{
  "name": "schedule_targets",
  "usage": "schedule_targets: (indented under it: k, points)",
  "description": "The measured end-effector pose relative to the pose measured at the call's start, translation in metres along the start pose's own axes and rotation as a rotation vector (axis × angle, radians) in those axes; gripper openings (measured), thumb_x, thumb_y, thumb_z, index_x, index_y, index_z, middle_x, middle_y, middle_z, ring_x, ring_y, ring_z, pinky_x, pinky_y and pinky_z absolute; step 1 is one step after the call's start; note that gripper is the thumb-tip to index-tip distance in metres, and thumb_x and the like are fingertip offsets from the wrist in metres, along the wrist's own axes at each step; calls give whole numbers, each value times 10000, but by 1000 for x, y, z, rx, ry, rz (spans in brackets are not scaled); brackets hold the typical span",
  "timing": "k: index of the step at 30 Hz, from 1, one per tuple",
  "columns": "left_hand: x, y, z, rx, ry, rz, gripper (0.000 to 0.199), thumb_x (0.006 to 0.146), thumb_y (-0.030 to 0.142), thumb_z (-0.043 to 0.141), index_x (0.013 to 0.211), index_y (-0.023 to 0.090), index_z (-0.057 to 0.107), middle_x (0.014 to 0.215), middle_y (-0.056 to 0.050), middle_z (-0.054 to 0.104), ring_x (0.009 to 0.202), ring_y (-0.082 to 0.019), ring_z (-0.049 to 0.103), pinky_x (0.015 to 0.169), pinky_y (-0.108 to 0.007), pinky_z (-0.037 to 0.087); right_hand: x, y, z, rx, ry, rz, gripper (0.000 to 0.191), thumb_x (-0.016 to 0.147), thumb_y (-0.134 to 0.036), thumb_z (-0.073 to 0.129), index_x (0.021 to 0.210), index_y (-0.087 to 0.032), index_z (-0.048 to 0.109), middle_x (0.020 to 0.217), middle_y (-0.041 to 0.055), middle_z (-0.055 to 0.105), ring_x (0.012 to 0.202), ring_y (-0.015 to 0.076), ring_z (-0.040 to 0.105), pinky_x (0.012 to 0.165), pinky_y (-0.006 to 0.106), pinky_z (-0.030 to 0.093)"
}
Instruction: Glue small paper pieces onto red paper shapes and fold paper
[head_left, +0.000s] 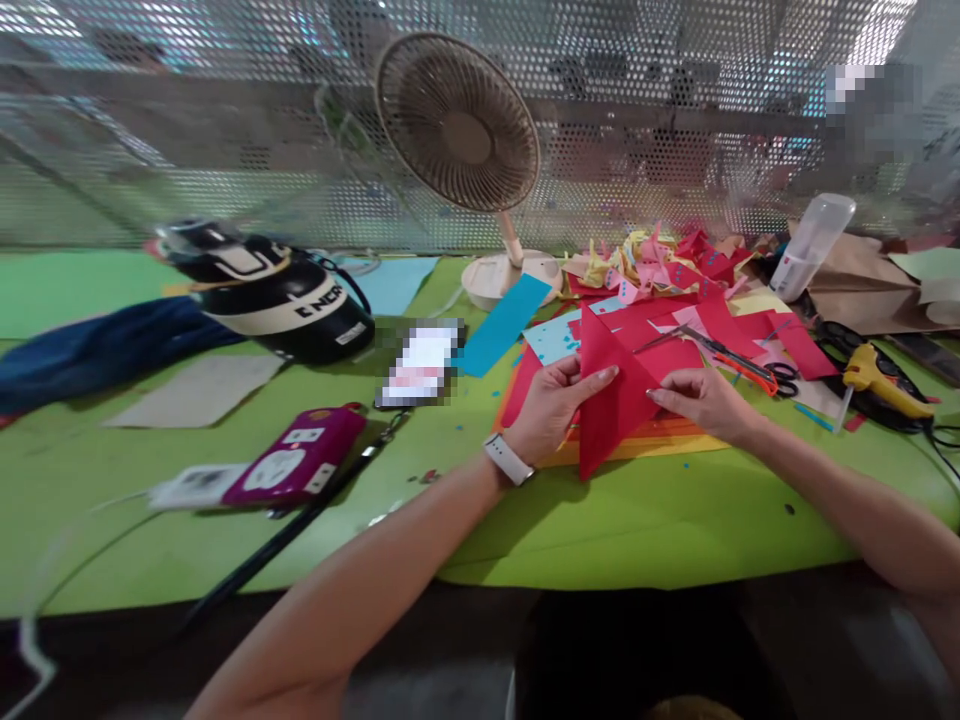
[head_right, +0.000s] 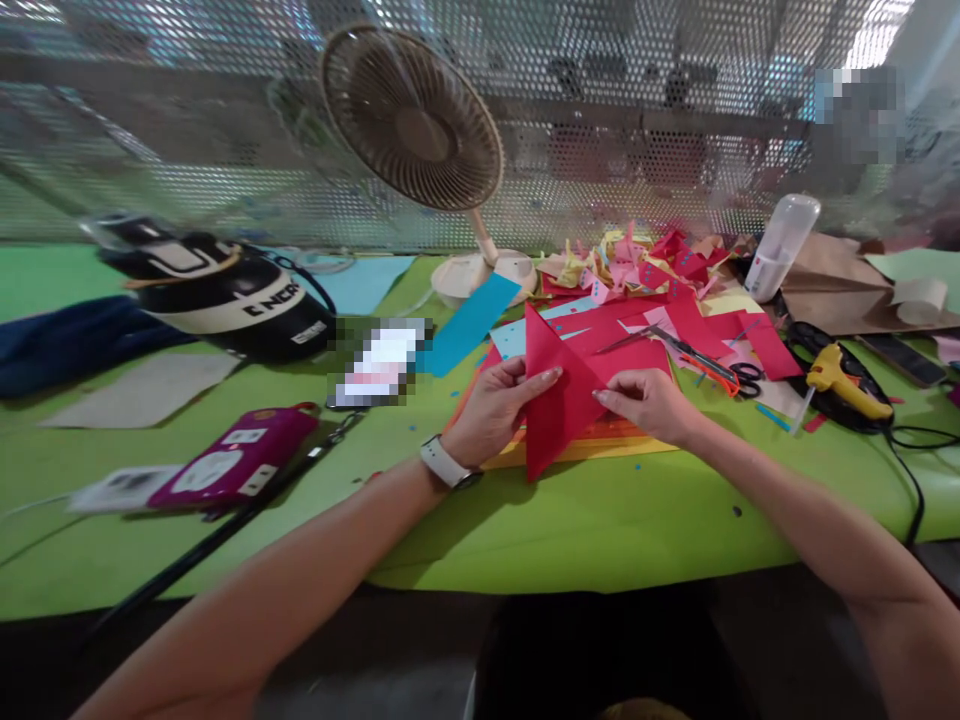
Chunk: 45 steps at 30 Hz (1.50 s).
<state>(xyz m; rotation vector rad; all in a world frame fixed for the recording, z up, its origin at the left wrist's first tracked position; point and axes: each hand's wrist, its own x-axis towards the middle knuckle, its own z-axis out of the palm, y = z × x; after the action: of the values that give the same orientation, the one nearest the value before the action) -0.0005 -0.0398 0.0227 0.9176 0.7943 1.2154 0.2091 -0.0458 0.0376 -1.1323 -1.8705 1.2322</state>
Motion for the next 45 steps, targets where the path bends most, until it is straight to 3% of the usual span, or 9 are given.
schedule_targets:
  k: [8, 16, 20, 22, 27, 35, 40, 45]
  points:
    - [-3, 2, 2, 30, -83, -126, 353, 583, 317, 884, 846, 147, 721, 799, -54, 760, 681, -178, 696, 690, -307, 562, -2, -8, 1, 60, -87, 44, 418, 728, -578, 678, 647, -175, 605, 602, -18, 575, 584, 105, 508, 584, 262, 407]
    - [7, 9, -2, 17, 194, -18, 308, 559, 360, 878, 719, 171, 696, 643, 11, 695, 547, -107, 607, 525, -225, 475, 0, -6, -1, 79, -86, 54, 390, 729, -544, 708, 644, -174, 617, 594, -19, 580, 581, 105, 527, 587, 261, 429]
    - [10, 8, -6, 49, 232, 25, 334, 559, 403, 876, 711, 182, 676, 605, 33, 662, 506, -91, 573, 488, -213, 441, 1, -2, -1, 112, -66, 66, 379, 728, -534, 709, 668, -167, 636, 617, -9, 607, 581, 104, 538, 588, 259, 433]
    - [8, 6, -6, 92, 187, 17, 339, 590, 444, 856, 721, 185, 683, 623, 20, 677, 521, -103, 588, 493, -219, 445, 1, -1, -1, 124, -51, 67, 378, 728, -536, 706, 676, -167, 644, 627, -3, 620, 585, 105, 543, 590, 260, 436]
    - [0, 3, -3, 167, -61, -181, 386, 548, 422, 885, 773, 147, 733, 775, -64, 753, 632, -166, 660, 577, -262, 515, 2, -3, -1, 138, -11, 52, 373, 717, -534, 707, 672, -169, 647, 644, 0, 635, 597, 104, 546, 605, 264, 442]
    - [0, 9, -1, 269, -20, -238, 326, 595, 425, 865, 752, 159, 760, 715, -73, 747, 519, -129, 613, 436, -216, 419, 3, -4, -4, 112, 24, 51, 362, 727, -521, 703, 662, -170, 645, 604, -14, 597, 566, 95, 508, 561, 261, 402]
    - [1, 7, -9, 305, -155, -195, 295, 623, 381, 855, 772, 144, 763, 792, -98, 759, 642, -163, 671, 553, -251, 501, 4, -6, -9, 119, 7, 53, 341, 728, -507, 710, 667, -176, 656, 631, -3, 647, 582, 102, 553, 580, 265, 447]
    - [0, 8, -10, 331, -201, -203, 222, 651, 360, 833, 745, 170, 766, 797, -87, 760, 688, -196, 691, 588, -291, 543, 7, -3, -16, 160, 69, 63, 328, 673, -484, 764, 640, -173, 662, 613, 5, 671, 571, 106, 590, 588, 264, 487]
